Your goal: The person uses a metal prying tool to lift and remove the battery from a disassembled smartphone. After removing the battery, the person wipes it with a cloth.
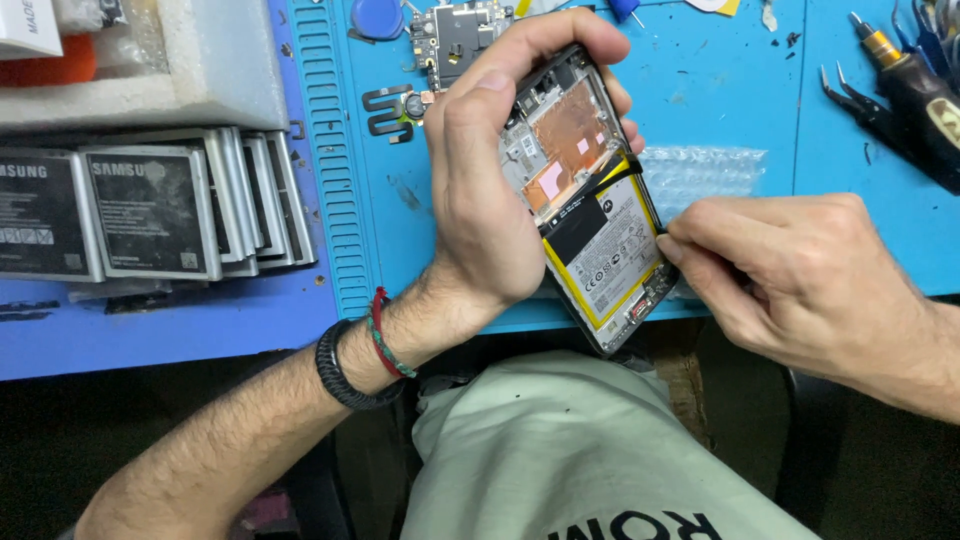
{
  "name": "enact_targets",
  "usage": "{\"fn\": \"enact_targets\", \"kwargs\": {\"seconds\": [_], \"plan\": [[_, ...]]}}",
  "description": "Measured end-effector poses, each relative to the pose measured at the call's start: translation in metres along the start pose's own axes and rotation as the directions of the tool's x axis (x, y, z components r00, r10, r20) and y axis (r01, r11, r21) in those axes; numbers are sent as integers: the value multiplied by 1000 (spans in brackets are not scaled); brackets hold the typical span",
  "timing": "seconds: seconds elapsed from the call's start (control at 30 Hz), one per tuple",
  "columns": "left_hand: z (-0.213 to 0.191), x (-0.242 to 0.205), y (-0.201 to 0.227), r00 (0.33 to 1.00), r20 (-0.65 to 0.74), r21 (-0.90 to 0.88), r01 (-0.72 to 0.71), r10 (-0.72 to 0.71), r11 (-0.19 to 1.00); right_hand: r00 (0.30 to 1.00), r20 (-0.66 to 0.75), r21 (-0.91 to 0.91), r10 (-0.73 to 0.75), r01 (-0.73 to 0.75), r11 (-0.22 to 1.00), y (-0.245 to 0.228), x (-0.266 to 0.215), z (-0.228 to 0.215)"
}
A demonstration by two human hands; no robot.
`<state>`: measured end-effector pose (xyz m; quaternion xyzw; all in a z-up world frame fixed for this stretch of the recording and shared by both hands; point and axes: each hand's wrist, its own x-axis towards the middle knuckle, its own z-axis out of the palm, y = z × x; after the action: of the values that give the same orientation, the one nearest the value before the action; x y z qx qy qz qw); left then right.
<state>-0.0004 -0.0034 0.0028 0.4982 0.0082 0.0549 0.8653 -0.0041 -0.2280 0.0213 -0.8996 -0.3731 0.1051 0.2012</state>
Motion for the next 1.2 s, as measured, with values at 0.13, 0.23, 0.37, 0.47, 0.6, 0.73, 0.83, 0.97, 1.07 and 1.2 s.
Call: {"fn": "enact_targets", "kwargs": {"seconds": [0.13, 0.23, 0.37, 0.47, 0.6, 0.73, 0.83, 0.97, 1.07, 1.2], "plan": [[-3, 1, 1, 1000, 16, 8, 13, -13, 1000, 1000, 28, -35, 6, -5, 999, 2, -1, 0], [-4, 1, 2, 999, 26, -21, 22, -22, 1000, 1000, -4, -17, -9, 9, 1000, 1, 2, 3], [-6, 0, 3, 998, 43, -55, 57, -54, 997, 994, -108, 14, -31, 32, 999, -3, 16, 5], [-5, 1, 3, 998, 50, -22, 38, -37, 999, 991, -129, 20, -38, 41, 999, -2, 26, 0], [-6, 1, 3, 998, 50, 11, 38, -39, 999, 993, -114, 12, -40, 41, 999, 2, 33, -4], [-8, 1, 1, 998, 49, 9, 28, -28, 1000, 991, -114, 3, -70, 71, 997, 2, 41, -10], [-7, 2, 2, 997, 63, 22, 34, -35, 999, 994, -86, -46, -61, 57, 997, 1, 42, -16], [-8, 1, 1, 998, 63, 44, 0, -3, 999, 999, -43, -79, -12, 8, 997, -1, 40, -16], [-7, 0, -1, 999, 48, 9, -6, 6, 1000, 999, -34, -82, 9, -12, 997, -1, 33, -12], [-5, 1, 0, 999, 32, -4, 6, -6, 1000, 999, -4, -24, 37, -37, 999, -1, 18, -7]]}}
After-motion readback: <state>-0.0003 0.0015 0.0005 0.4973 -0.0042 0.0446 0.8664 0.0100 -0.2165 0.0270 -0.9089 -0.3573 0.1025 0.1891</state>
